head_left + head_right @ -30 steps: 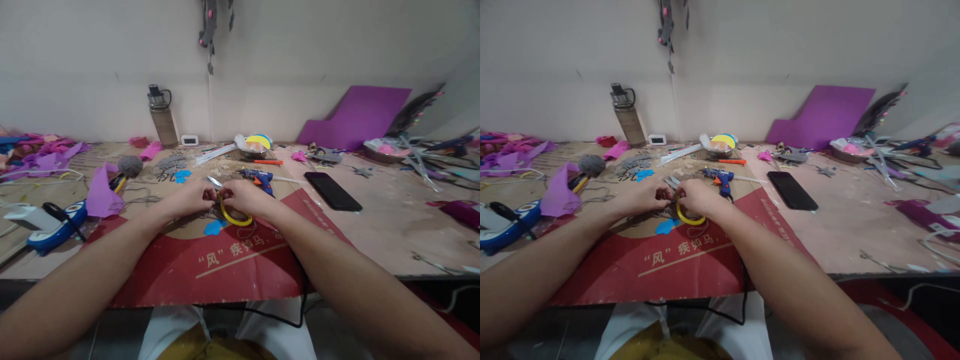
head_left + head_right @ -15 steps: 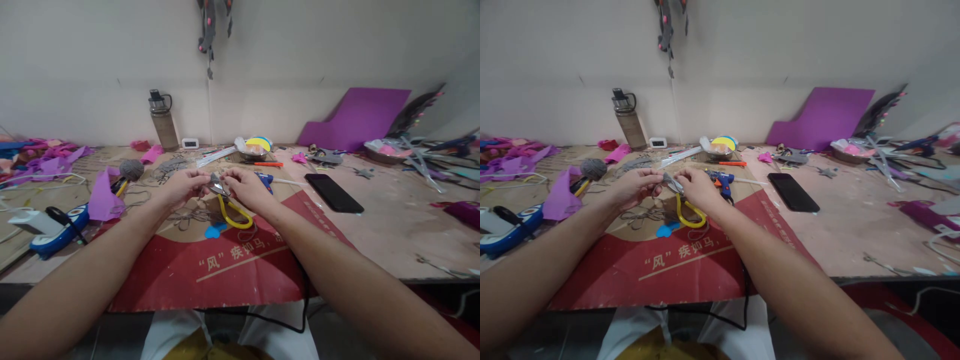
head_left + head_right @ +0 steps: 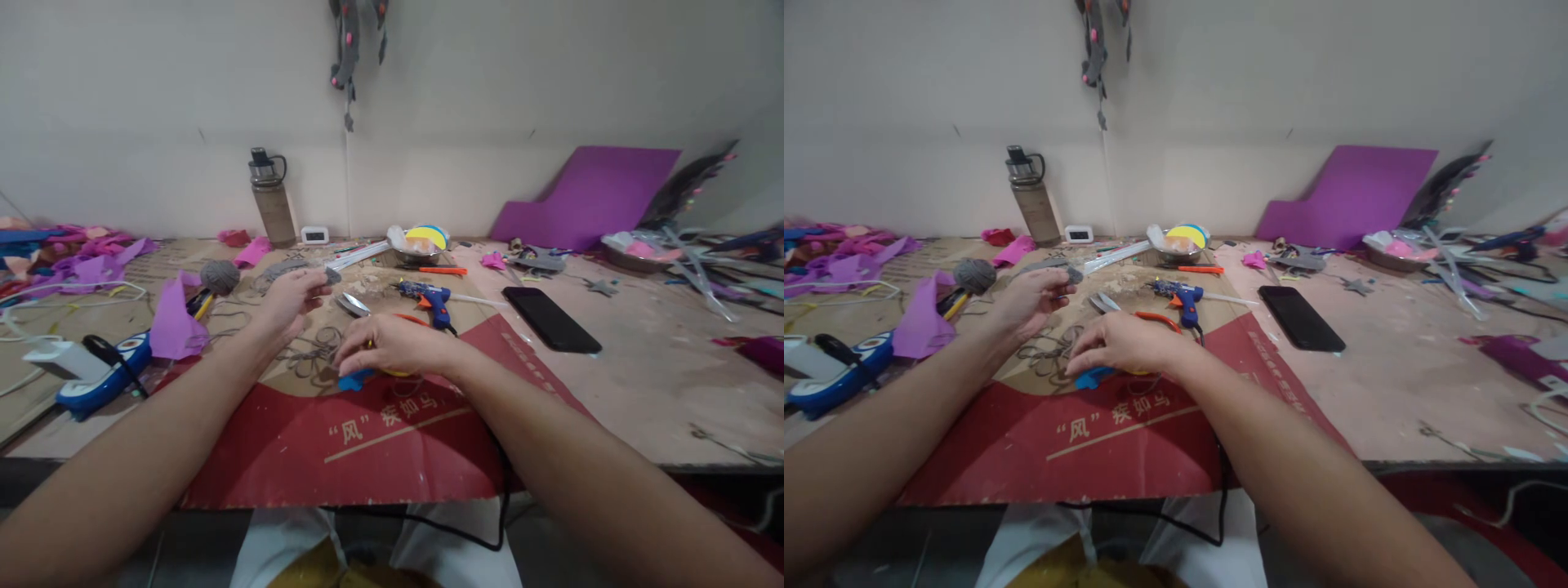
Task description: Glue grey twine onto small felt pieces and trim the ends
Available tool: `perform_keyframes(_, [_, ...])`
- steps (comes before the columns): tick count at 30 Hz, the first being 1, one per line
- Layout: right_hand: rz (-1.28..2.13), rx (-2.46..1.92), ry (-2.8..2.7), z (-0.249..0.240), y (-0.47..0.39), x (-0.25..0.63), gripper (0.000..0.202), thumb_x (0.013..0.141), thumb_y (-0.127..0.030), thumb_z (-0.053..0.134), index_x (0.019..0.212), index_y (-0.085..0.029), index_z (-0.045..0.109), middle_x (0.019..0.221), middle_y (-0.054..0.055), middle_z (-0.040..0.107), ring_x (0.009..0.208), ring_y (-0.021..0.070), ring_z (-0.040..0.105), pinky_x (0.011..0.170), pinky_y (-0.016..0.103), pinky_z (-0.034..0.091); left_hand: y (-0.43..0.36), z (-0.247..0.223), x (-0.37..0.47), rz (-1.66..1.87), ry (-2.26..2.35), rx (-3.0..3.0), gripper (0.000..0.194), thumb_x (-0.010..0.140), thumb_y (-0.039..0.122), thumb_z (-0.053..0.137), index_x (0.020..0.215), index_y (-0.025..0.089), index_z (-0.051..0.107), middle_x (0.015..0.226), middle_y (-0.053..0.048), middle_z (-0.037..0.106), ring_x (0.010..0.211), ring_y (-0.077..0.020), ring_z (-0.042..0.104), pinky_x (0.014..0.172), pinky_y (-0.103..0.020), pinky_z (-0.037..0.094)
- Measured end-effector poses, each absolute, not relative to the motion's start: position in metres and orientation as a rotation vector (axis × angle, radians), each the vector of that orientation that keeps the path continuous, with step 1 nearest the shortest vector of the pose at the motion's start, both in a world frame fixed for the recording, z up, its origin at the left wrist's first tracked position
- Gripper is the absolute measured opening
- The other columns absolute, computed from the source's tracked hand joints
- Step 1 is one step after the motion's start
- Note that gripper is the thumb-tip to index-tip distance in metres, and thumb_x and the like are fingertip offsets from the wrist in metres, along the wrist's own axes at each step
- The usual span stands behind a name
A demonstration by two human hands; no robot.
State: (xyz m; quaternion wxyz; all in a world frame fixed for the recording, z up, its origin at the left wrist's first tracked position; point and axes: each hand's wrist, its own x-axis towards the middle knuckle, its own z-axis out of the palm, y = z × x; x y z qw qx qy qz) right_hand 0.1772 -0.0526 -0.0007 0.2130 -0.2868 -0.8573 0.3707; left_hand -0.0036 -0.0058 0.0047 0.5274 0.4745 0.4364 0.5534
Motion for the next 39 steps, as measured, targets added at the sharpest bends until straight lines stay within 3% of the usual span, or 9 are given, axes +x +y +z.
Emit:
perform_keyframes(7, [0.976,-0.758,-2.495,0.004,-0.06,0.177,0.014,0.08,-0.027,0.066,0.071,-0.021,0.074,0.068,-0.002,0.066,0.062,0.0105,0.057,0.062,0.022,0.042,-0.004,0.006,-0.006,1.381,0.927,1.131,0.012,0.063,0.019,0.066,0.071,0.014,0.058,0.071,-0.002,0.064,0.057,-0.008,0.056,0.05,-0.019,0.039])
perform_keyframes(11, [0.937,-0.556,-2.645,0.006,-0.078,0.166,0.014,0.084,-0.022,0.062,0.076,-0.02,0.074,0.075,0.0,0.069,0.071,0.0111,0.06,0.069,0.022,0.043,0.006,0.01,-0.014,1.462,0.961,0.967,0.006,0.065,0.015,0.06,0.069,0.013,0.057,0.073,-0.005,0.067,0.054,-0.0073,0.055,0.047,-0.018,0.038])
perform_keyframes(14, [0.865,-0.466,-2.73,0.01,-0.092,0.158,0.014,0.084,-0.03,0.064,0.083,-0.02,0.074,0.085,0.002,0.069,0.078,0.0123,0.061,0.072,0.022,0.044,0.011,0.012,-0.019,1.517,0.991,0.852,0.005,0.065,0.013,0.057,0.07,0.013,0.057,0.07,-0.004,0.066,0.052,-0.0055,0.053,0.045,-0.015,0.036])
perform_keyframes(18, [0.427,-0.813,-2.527,0.013,-0.086,0.161,0.028,0.089,-0.043,0.055,0.092,-0.02,0.071,0.096,0.007,0.065,0.084,0.0154,0.059,0.075,0.026,0.042,0.007,0.011,-0.016,1.473,0.987,0.941,0.004,0.066,0.014,0.059,0.067,0.014,0.056,0.073,-0.005,0.068,0.052,-0.0061,0.053,0.044,-0.016,0.036])
perform_keyframes(21, [0.119,-1.195,-2.256,0.011,-0.068,0.173,0.036,0.095,-0.041,0.044,0.08,-0.017,0.067,0.084,0.008,0.065,0.076,0.0173,0.057,0.07,0.029,0.039,0.001,0.009,-0.01,1.429,0.942,1.073,0.008,0.067,0.016,0.063,0.07,0.014,0.056,0.073,-0.005,0.068,0.052,-0.006,0.053,0.046,-0.016,0.037])
perform_keyframes(23, [0.035,-1.4,-2.154,0.009,-0.058,0.181,0.027,0.094,-0.035,0.045,0.086,-0.017,0.064,0.081,0.009,0.066,0.075,0.0193,0.058,0.066,0.03,0.037,-0.002,0.009,-0.007,1.42,0.923,1.109,0.01,0.069,0.016,0.065,0.073,0.014,0.056,0.072,-0.004,0.067,0.053,-0.0066,0.055,0.048,-0.017,0.04])
perform_keyframes(27, [0.028,-1.724,-2.305,0.005,-0.053,0.191,0.025,0.088,-0.025,0.052,0.108,-0.012,0.058,0.094,0.016,0.069,0.081,0.0256,0.064,0.064,0.031,0.038,-0.001,0.008,-0.007,1.445,0.907,1.131,0.01,0.073,0.014,0.064,0.079,0.014,0.056,0.073,-0.004,0.066,0.059,-0.0093,0.061,0.055,-0.02,0.047])
perform_keyframes(32, [0.122,-1.87,-2.571,0.008,-0.06,0.191,0.027,0.087,-0.025,0.049,0.107,-0.01,0.061,0.104,0.018,0.069,0.091,0.0275,0.066,0.068,0.031,0.042,0.006,0.004,-0.012,1.479,0.862,1.143,0.013,0.074,0.009,0.065,0.083,0.013,0.058,0.073,-0.005,0.067,0.065,-0.0117,0.065,0.064,-0.024,0.052])
perform_keyframes(39, [0.294,-1.74,-2.545,0.002,-0.057,0.193,0.034,0.072,-0.03,0.061,0.102,-0.015,0.06,0.096,0.013,0.069,0.082,0.0244,0.065,0.06,0.028,0.041,0.004,0.005,-0.012,1.462,0.808,1.119,0.013,0.07,0.014,0.071,0.079,0.013,0.061,0.069,-0.002,0.065,0.06,-0.0097,0.062,0.06,-0.023,0.051])
